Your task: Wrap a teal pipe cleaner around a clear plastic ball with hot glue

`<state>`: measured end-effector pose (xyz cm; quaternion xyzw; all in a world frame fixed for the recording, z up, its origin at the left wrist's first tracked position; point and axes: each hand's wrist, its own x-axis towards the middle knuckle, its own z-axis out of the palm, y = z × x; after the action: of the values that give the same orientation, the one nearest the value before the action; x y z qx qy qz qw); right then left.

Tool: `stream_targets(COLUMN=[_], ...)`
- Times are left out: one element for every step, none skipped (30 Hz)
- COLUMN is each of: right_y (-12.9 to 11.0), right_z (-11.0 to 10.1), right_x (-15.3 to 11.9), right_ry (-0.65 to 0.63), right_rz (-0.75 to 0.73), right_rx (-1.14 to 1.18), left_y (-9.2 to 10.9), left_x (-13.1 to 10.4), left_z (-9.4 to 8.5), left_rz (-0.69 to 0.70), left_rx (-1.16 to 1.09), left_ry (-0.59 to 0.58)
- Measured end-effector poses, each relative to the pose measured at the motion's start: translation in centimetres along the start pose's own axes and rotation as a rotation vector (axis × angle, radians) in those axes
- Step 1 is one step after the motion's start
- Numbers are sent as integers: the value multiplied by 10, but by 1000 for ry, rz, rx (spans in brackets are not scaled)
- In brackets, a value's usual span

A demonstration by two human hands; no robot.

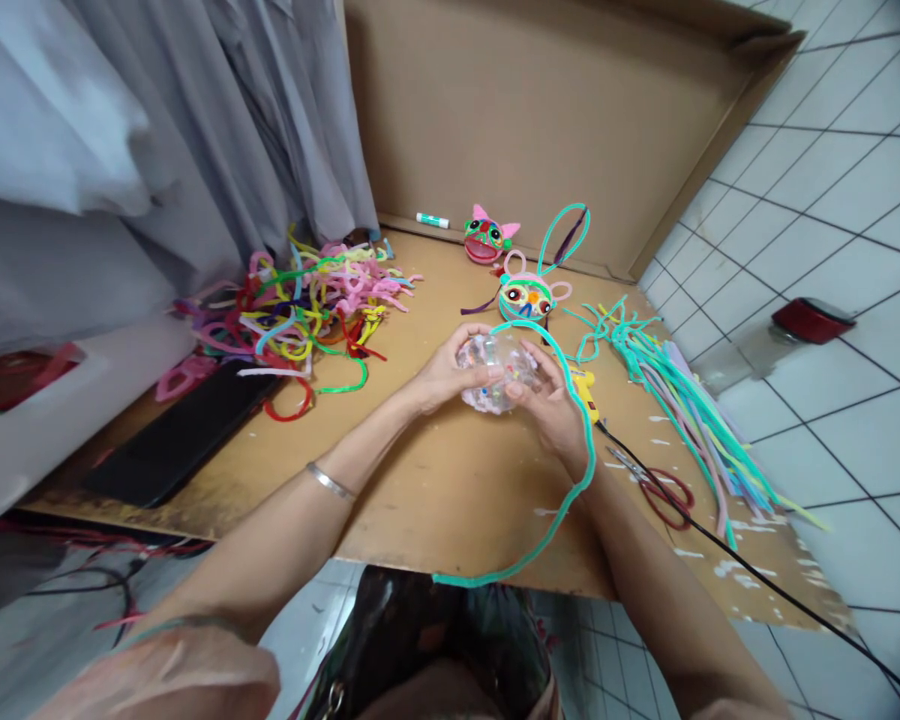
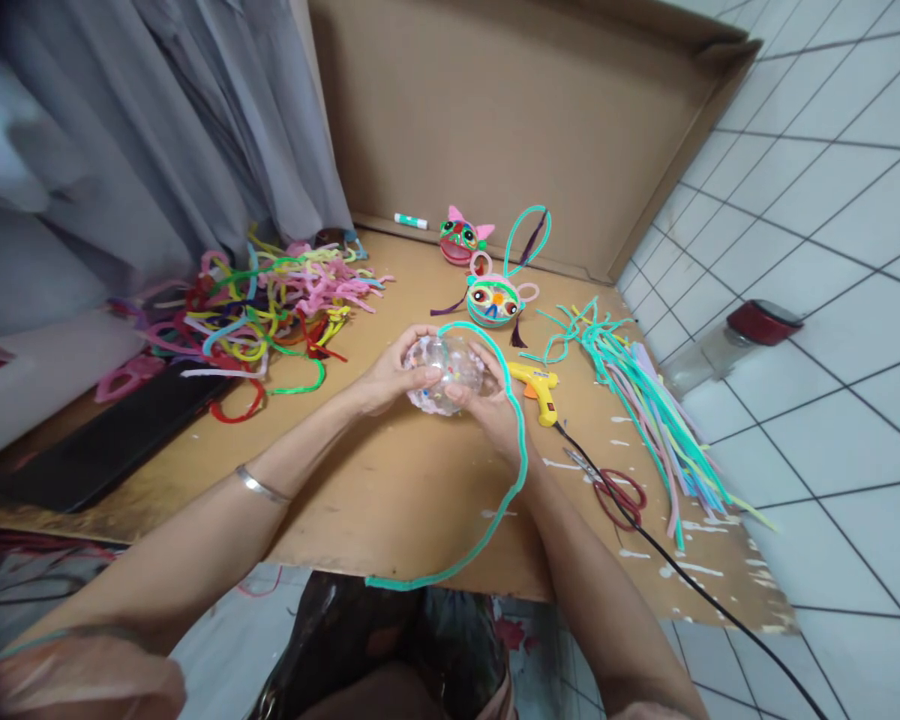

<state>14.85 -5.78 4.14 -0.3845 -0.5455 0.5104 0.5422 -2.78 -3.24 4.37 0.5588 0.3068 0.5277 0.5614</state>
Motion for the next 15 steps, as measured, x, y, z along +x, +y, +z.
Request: stream_targets(right_y=[-1, -1, -2, -3, -3, -3, -3, -2, -2, -1, -1, 0, 0, 1, 1], right_z=[0, -1, -1, -1, -2, -2, -3, -3, -4, -5, -5, -5, -6, -6, -6], right_x=[0, 0, 0, 0, 0, 0, 1, 1, 2, 3, 3, 3, 4, 4, 3], right_ry=[5, 10, 16, 21, 23, 21, 18, 10, -3, -17, -31, -43, -52, -61, -66], right_rz=[10, 20, 31, 41, 48, 49, 43, 33, 20, 6, -7, -19, -29, -37, -43], right_rx=[0, 1, 3, 7, 11, 15, 19, 22, 24, 25, 25, 24, 22, 20, 18], left_y=[0, 0, 0, 0, -1, -2, -2, -3, -3, -3, -3, -3, -3, -3, -2], left_x=[0, 0, 0, 0, 0, 0, 0, 0, 0, 0, 0, 0, -1, -1, -1], left_z=[0, 0, 0, 0, -1, -1, -1, -1, -1, -1, -1, -1, -1, -1, -1], left_rz=[2, 6, 8, 9, 7, 3, -1, -2, -1, 1, 4, 7, 6, 4, 4], left_rx=[-2, -4, -6, -10, -14, -16, -16, -15, -11, -4, 6, 18, 29, 39, 46], left_ry=[-5, -10, -14, -18, -23, -27, -31, -30, -29, -23, -16, -8, -4, -3, -3])
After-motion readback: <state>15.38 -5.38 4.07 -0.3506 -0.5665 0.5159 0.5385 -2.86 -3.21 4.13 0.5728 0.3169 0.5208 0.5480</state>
